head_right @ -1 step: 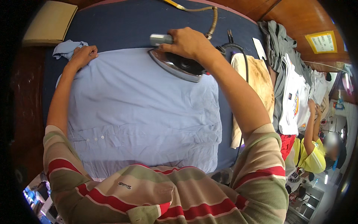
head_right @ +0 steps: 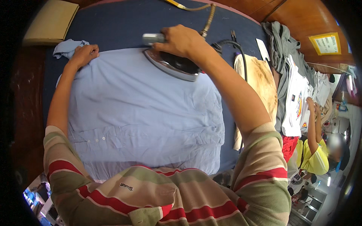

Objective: The person irons a blue collared shirt on a flat surface using a handheld iron, smoothing the fabric and pressing different sections of the shirt one after another.

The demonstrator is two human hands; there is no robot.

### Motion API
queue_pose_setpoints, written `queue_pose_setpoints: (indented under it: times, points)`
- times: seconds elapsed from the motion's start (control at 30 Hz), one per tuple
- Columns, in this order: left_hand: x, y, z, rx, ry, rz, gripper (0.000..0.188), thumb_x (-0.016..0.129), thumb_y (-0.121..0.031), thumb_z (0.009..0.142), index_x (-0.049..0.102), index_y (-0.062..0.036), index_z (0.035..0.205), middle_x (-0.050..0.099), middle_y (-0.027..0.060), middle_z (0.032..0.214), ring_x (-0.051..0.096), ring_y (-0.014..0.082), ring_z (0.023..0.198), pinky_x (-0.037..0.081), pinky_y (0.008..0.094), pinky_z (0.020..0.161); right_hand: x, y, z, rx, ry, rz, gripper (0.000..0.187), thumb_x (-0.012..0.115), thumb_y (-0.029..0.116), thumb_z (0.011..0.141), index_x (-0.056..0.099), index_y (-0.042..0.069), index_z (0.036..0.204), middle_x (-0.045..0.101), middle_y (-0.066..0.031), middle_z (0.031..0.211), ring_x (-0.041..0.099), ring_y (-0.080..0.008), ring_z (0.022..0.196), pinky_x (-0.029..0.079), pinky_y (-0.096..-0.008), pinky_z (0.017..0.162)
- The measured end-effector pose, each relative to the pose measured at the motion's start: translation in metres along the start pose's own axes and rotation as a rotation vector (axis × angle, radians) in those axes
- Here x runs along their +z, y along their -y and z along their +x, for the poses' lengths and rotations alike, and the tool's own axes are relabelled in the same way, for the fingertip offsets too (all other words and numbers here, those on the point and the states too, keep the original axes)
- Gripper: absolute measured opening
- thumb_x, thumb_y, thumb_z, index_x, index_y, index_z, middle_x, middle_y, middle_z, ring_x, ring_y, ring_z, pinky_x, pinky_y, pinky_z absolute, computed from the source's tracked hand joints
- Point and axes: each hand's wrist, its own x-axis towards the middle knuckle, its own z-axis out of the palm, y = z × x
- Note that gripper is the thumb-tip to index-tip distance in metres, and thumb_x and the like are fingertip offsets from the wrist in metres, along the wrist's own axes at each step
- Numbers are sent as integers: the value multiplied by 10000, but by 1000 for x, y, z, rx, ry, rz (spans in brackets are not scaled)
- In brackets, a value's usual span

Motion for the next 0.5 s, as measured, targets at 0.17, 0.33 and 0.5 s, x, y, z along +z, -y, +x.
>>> queue_pose_setpoints:
  times: [0.17,0.33,0.5]
  points:
    - [5,4,1,-2,10,-118,188,605,-264,826,523,-95,823,530,22,678,523,171,677,398,333,694,10,25,37,-128,1,26,540,583,529,770,644,59,1030,662,-188,817,662,-311,766,523,-369,715]
    - [23,23,1,21,-58,-168,199,603,-300,831,526,-117,822,526,-11,657,534,164,695,363,420,768,4,-9,14,-122,60,-24,615,569,501,790,584,-15,1123,656,-224,868,670,-313,781,529,-359,751]
    - [12,-3,-2,-21,-122,-21,82,561,-170,826,553,-106,877,603,43,854,572,219,881,387,426,797,-10,-91,-48,-31,-52,7,583,610,424,799,562,-52,1130,642,-248,907,648,-331,818,501,-359,757]
